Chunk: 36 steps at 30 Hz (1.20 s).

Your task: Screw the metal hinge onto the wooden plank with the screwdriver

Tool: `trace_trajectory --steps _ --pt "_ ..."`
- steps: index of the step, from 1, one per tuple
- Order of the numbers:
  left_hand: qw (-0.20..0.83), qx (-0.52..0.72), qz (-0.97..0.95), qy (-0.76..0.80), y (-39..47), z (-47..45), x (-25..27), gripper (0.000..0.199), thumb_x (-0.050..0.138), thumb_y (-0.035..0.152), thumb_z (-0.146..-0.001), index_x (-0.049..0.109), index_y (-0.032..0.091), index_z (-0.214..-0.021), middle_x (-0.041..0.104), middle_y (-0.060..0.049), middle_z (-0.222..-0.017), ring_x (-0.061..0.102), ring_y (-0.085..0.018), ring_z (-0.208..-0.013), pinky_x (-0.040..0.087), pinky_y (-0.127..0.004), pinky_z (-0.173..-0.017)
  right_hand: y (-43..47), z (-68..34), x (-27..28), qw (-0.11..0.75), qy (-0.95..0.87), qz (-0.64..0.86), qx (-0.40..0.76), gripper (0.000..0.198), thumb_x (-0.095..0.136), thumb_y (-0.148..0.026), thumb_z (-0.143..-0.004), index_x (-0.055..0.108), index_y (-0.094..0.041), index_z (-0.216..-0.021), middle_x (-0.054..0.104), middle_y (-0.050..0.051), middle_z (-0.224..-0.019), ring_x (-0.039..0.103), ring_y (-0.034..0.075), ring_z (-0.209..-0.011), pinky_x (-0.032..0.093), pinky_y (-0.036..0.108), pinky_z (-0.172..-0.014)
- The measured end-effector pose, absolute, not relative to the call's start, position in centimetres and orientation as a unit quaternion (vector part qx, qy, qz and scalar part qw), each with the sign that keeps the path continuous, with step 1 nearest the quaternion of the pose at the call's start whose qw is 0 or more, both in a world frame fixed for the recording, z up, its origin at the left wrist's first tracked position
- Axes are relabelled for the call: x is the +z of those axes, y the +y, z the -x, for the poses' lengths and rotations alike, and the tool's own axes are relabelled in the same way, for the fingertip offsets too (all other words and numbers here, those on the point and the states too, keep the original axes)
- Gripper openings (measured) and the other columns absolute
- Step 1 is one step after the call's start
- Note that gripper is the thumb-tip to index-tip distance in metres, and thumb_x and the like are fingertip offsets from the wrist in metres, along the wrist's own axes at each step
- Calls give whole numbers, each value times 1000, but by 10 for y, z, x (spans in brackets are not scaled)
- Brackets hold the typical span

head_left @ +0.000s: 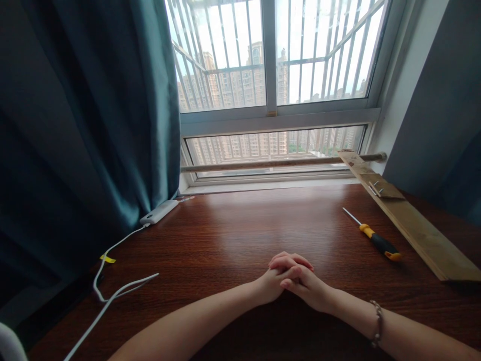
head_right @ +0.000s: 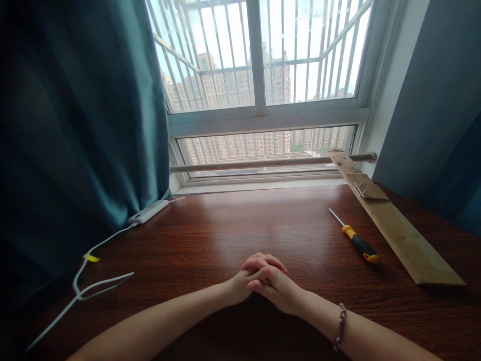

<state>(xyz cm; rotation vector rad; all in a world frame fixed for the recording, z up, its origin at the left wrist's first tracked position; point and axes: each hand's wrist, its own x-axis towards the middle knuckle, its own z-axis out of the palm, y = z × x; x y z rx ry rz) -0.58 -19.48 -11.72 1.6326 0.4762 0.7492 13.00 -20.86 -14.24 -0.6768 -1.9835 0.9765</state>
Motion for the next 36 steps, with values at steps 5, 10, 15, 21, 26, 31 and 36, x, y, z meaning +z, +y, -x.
trace_trajectory --steps 5,10,15,21,26,31,36 --pt "606 323 -698 204 -194 5 -119 36 47 46 -85 66 18 -96 58 -9 -100 53 -22 -96 42 -36 -87 -207 -130 -146 407 -787 259 385 31 50 -36 -87 53 -22 -115 53 7 -107 49 17 -105 42 33 -93" --pt "613 330 -691 193 -193 5 -122 34 47 44 -86 67 17 -95 58 -9 -100 54 -22 -96 43 -36 -86 -207 -130 -147 408 -787 257 384 33 49 -40 -87 53 -21 -114 54 8 -109 49 18 -106 42 34 -92" --pt "601 329 -701 197 -193 5 -123 35 47 45 -85 67 18 -96 58 -9 -101 53 -22 -98 41 -37 -89 -208 -130 -143 400 -786 275 384 34 49 -40 -86 53 -21 -114 54 8 -108 49 18 -106 42 34 -93" --pt "611 325 -694 199 -193 5 -124 34 48 45 -85 66 18 -96 59 -9 -100 54 -22 -97 42 -36 -87 -207 -130 -145 403 -787 273 380 33 50 -40 -86 53 -22 -114 54 8 -108 49 18 -106 42 36 -94" --pt "626 324 -683 193 -192 5 -125 34 48 44 -85 65 18 -97 58 -9 -101 54 -22 -98 43 -37 -87 -207 -130 -146 404 -785 268 386 33 49 -38 -87 52 -22 -116 54 7 -108 50 17 -106 43 35 -93" --pt "613 327 -692 193 -193 4 -123 33 47 43 -86 66 18 -95 58 -9 -100 54 -21 -97 43 -35 -87 -208 -130 -145 404 -783 267 390 33 50 -36 -87 52 -22 -116 53 7 -109 49 17 -107 42 34 -94" --pt "614 328 -692 191 -192 4 -125 33 47 44 -86 66 18 -96 58 -9 -101 53 -22 -97 42 -37 -87 -208 -130 -144 404 -786 267 383 33 49 -39 -87 53 -22 -115 54 8 -107 50 18 -104 43 34 -91"
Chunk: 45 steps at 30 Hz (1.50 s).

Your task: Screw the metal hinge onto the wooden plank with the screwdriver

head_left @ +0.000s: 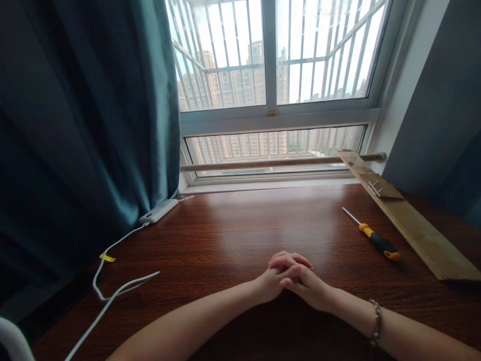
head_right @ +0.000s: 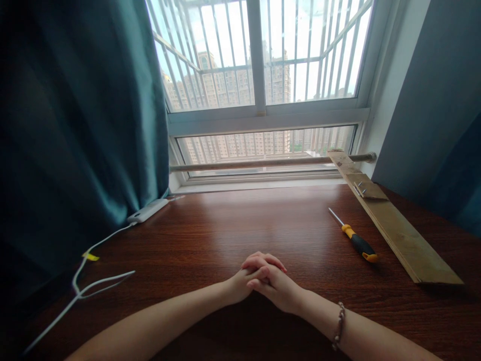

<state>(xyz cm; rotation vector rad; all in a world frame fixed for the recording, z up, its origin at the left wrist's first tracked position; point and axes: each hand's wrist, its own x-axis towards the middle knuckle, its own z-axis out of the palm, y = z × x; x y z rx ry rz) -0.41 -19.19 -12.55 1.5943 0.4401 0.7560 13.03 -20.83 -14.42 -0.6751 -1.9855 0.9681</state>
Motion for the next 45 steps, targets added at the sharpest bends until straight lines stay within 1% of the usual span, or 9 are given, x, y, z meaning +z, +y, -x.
trace_trajectory --steps 2,6,15,21,26,34,45 --pt "619 328 -689 188 -192 4 -126 33 48 44 -85 66 19 -97 58 -8 -100 54 -22 -96 42 -37 -87 -208 -130 -144 405 -786 268 382 34 49 -40 -86 53 -22 -115 54 7 -107 51 18 -104 43 34 -91" --pt "612 339 -690 185 -194 4 -124 35 48 45 -85 67 18 -92 58 -9 -99 54 -22 -95 42 -36 -86 -208 -129 -144 411 -785 261 383 34 50 -41 -86 53 -22 -115 54 7 -106 50 18 -103 43 34 -91" --pt "612 333 -692 191 -193 4 -123 33 47 44 -86 67 18 -94 58 -9 -98 54 -22 -96 42 -37 -87 -208 -130 -143 405 -784 269 386 32 51 -37 -86 53 -22 -115 54 7 -107 50 17 -105 43 34 -93" --pt "628 326 -682 183 -191 4 -127 30 48 40 -86 65 19 -97 57 -8 -101 54 -22 -98 42 -37 -88 -208 -131 -144 401 -784 270 389 33 50 -38 -86 53 -22 -115 54 8 -108 50 18 -105 43 34 -92" --pt "618 329 -688 192 -192 4 -126 33 48 42 -86 66 17 -95 58 -9 -100 54 -22 -96 43 -36 -87 -207 -130 -144 402 -785 268 387 32 51 -36 -86 53 -22 -115 54 7 -106 50 17 -104 42 33 -92" --pt "630 337 -679 170 -190 4 -130 26 48 34 -87 66 19 -97 57 -7 -100 55 -20 -97 44 -35 -86 -206 -129 -148 411 -779 259 397 31 51 -34 -86 52 -23 -115 53 7 -108 50 17 -106 42 34 -93" --pt "635 343 -673 160 -190 5 -132 25 47 32 -88 67 19 -97 57 -7 -101 54 -20 -99 44 -34 -87 -207 -130 -148 410 -779 262 395 31 52 -33 -86 53 -23 -115 53 7 -108 49 17 -107 42 33 -94"
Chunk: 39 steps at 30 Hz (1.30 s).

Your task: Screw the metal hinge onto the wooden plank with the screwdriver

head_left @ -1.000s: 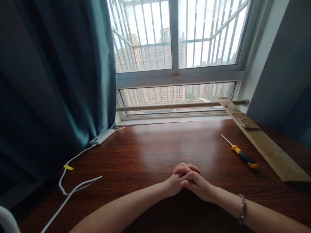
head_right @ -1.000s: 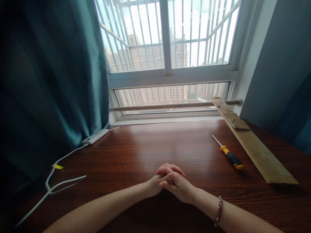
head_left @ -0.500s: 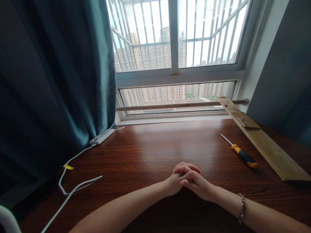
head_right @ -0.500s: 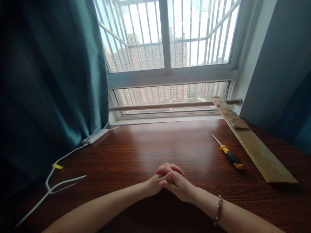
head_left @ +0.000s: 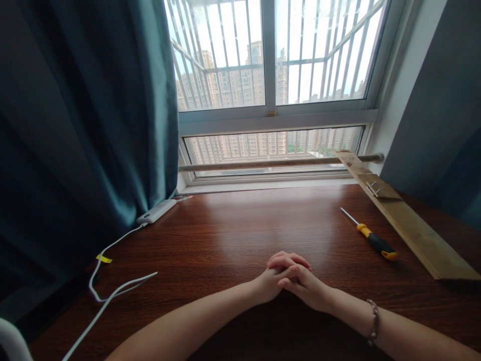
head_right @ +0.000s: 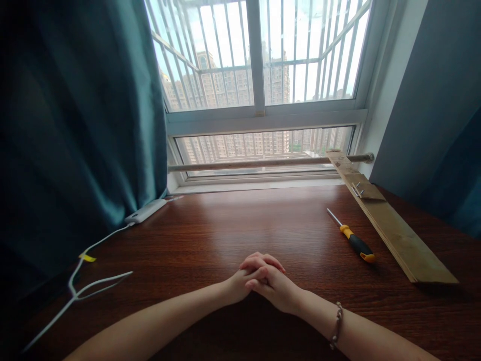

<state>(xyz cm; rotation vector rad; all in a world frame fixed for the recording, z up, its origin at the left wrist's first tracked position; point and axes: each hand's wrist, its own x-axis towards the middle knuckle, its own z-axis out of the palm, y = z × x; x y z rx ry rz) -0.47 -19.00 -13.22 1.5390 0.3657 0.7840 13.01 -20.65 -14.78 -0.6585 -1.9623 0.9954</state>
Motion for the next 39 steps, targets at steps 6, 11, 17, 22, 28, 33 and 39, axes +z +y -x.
trace_trajectory --steps 6,11,17,22,28,33,39 --pt "624 339 -682 174 -192 5 -126 27 47 36 -88 67 19 -96 57 -8 -101 54 -20 -97 44 -34 -85 -208 -130 -145 411 -781 256 394 31 52 -33 -86 52 -24 -116 53 6 -108 49 17 -106 42 33 -93" --pt "607 339 -695 183 -193 5 -123 29 48 38 -87 68 18 -91 58 -8 -99 53 -20 -97 42 -34 -87 -207 -130 -141 410 -787 252 387 30 52 -34 -86 53 -25 -115 53 6 -109 48 17 -108 40 34 -95" --pt "607 311 -703 200 -191 7 -124 29 49 39 -86 65 19 -98 56 -8 -100 52 -21 -98 42 -35 -89 -207 -130 -140 403 -791 254 384 31 51 -36 -86 53 -24 -114 53 7 -109 48 17 -106 41 35 -94" --pt "589 318 -719 184 -190 8 -126 30 46 39 -88 65 19 -101 56 -8 -102 52 -20 -99 41 -35 -89 -208 -129 -140 400 -791 261 383 29 50 -37 -87 54 -24 -113 53 7 -110 47 18 -109 40 36 -95" --pt "595 321 -715 180 -190 7 -126 30 45 39 -88 65 19 -99 57 -8 -102 53 -21 -98 42 -36 -88 -210 -130 -138 400 -790 262 383 30 51 -35 -87 53 -24 -114 53 7 -110 48 18 -108 40 36 -95" --pt "604 322 -706 183 -191 6 -124 30 46 40 -87 65 19 -97 57 -8 -101 52 -20 -98 42 -35 -88 -209 -130 -138 402 -788 260 386 31 51 -35 -86 53 -23 -115 53 8 -109 48 18 -107 41 35 -94" --pt "584 319 -717 210 -194 7 -118 33 46 43 -86 67 20 -96 58 -8 -99 52 -21 -98 41 -36 -89 -208 -129 -141 406 -788 258 385 33 50 -38 -86 53 -22 -115 53 8 -108 49 18 -106 41 35 -93"
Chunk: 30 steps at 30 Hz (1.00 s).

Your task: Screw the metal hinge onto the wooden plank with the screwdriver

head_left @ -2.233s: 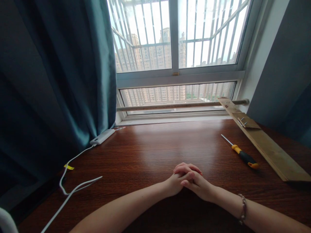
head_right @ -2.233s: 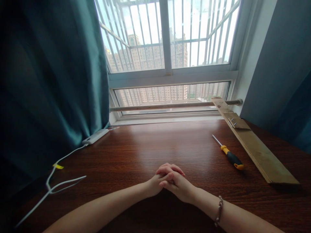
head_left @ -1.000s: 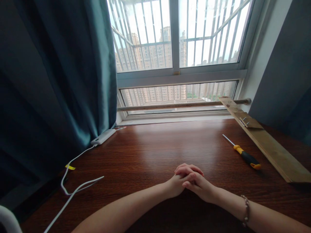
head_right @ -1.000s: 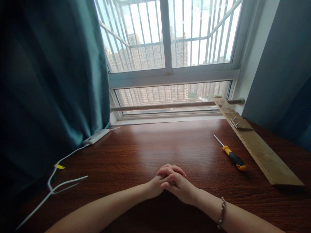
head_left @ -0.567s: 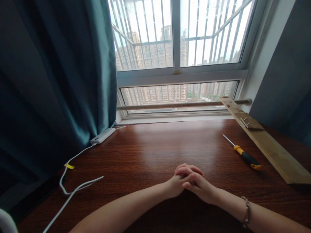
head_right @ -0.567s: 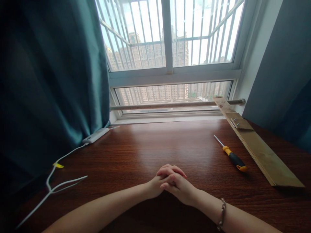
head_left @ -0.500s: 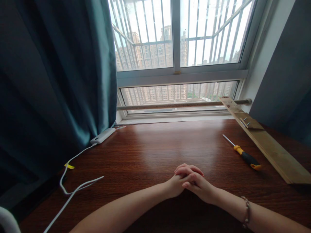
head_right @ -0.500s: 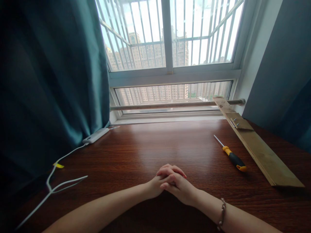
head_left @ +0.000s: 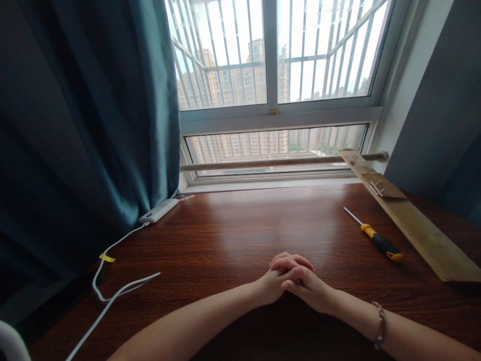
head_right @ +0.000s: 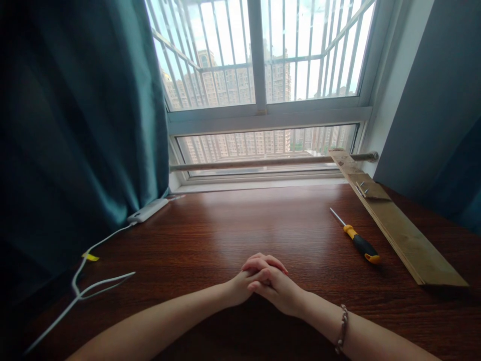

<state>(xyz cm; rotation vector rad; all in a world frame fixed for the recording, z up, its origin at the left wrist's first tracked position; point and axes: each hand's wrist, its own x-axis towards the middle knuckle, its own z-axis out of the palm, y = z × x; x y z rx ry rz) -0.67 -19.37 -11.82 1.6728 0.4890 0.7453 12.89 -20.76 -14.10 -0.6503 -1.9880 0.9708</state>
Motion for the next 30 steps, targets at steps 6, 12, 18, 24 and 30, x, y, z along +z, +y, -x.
trace_trajectory --steps 6,12,18,24,30 --pt "600 314 -707 205 -193 6 -121 33 47 44 -86 66 19 -97 58 -8 -99 53 -21 -96 41 -36 -87 -209 -129 -140 400 -791 262 382 32 49 -37 -87 53 -21 -115 53 8 -108 49 17 -105 42 34 -93" --pt "624 322 -684 198 -194 5 -121 29 49 40 -85 65 18 -95 58 -7 -98 54 -20 -95 42 -35 -86 -209 -128 -143 401 -787 265 387 33 49 -39 -87 53 -21 -114 53 8 -108 50 17 -104 43 34 -92" --pt "630 324 -678 195 -194 5 -119 28 50 39 -85 66 19 -94 58 -7 -99 54 -21 -96 43 -35 -85 -209 -129 -139 403 -786 263 388 32 50 -38 -86 53 -21 -114 53 8 -107 50 18 -104 43 34 -91" --pt "620 324 -688 193 -192 4 -125 30 48 41 -86 66 19 -96 58 -8 -100 53 -21 -96 43 -35 -86 -210 -130 -138 399 -785 272 388 33 50 -38 -86 53 -21 -114 53 8 -107 50 18 -104 43 35 -92" --pt "612 333 -692 189 -192 5 -125 30 48 42 -85 67 19 -88 58 -7 -101 52 -21 -99 40 -37 -90 -209 -130 -141 403 -788 265 383 33 50 -38 -86 53 -21 -114 54 8 -107 50 18 -104 43 34 -92"
